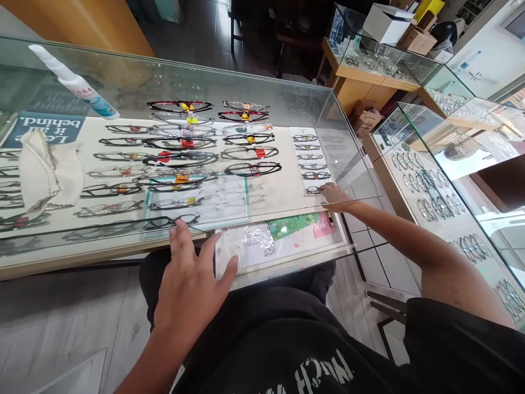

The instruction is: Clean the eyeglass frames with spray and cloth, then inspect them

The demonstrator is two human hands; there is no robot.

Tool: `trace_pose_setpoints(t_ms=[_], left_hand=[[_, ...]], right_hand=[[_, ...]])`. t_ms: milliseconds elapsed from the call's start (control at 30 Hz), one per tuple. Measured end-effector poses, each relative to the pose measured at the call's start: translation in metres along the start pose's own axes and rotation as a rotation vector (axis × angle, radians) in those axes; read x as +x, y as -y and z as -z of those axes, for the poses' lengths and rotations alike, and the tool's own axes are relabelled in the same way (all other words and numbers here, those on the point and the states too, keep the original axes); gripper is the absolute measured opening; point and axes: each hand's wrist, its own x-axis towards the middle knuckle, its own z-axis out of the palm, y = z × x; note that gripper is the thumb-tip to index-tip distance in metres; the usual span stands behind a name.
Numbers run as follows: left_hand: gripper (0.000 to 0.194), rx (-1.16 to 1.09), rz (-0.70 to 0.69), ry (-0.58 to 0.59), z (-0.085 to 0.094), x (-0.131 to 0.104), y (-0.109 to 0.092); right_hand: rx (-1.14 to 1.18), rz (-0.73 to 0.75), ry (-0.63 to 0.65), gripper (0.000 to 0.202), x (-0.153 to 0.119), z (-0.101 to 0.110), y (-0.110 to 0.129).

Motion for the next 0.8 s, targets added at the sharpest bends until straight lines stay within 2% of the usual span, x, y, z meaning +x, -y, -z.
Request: trace_pose_setpoints(t_ms=[133, 300, 567, 800], left_hand=[[0.062, 0.005, -0.012, -0.024, -0.002, 0.000, -0.001], [0.061, 0.013, -0.005, -0.023, -0.003, 0.001, 0.001], [0.065, 0.023, 0.014, -0.003, -0.001, 0.001, -0.001], [0.067, 0.028, 0.018, 0.012, 0.000, 0.001, -0.001]], right_hand=[[-0.019, -0.003, -0.038, 0.061, 0.020, -0.007, -0.023], [-0.029, 0.003, -0.043, 0.062, 0.034, -0.014, -0.031], [-0.009, -0.015, -0.014, 0.061, 0.034, -0.014, -0.030], [0.037, -0.057, 0.038, 0.070, 0.016, 0.006, -0.013]])
